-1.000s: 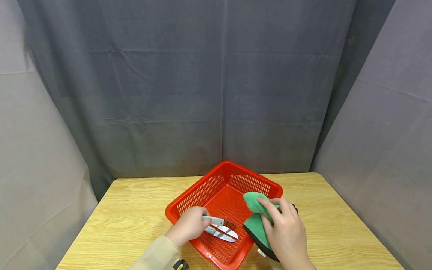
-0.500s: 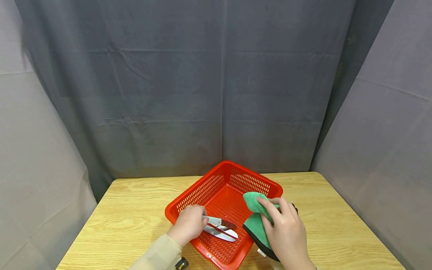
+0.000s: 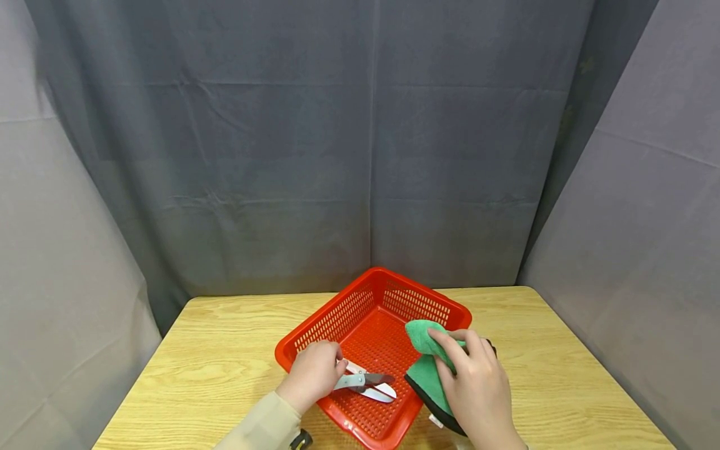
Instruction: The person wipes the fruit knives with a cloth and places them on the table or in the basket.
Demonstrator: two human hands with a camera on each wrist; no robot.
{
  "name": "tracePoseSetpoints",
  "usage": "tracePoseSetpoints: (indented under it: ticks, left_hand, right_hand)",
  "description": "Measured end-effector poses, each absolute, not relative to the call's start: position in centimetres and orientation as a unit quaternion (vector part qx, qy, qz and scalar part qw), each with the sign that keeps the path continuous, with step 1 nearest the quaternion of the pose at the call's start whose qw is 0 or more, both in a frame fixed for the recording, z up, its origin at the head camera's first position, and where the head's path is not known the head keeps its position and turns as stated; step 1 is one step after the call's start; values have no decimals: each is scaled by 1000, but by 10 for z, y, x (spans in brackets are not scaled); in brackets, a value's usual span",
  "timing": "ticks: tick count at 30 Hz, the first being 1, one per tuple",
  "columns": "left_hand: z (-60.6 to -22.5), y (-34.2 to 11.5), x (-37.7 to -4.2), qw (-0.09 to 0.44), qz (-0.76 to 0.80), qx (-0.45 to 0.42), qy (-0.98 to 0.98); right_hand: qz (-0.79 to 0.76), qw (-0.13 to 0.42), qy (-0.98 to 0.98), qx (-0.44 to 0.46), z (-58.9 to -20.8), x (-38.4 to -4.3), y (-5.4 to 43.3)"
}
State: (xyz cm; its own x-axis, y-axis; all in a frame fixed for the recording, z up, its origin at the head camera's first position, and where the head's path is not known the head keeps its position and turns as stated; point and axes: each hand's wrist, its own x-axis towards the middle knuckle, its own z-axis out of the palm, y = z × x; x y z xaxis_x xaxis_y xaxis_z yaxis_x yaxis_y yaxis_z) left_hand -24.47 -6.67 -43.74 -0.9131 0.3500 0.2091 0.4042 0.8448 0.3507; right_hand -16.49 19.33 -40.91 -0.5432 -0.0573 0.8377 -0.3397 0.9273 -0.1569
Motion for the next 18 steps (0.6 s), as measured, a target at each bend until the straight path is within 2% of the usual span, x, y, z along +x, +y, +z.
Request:
tracePoseSetpoints:
  ticks: [12,18]
  left_hand:
    - [-436,-68,-245,61,-211,-201,-955]
    - [-435,-67,-244,73,-233,-201,-949]
  right_hand:
    - [156,462,-865,118,-411,-166,194]
    - [155,464,-864,120,-411,-166,195]
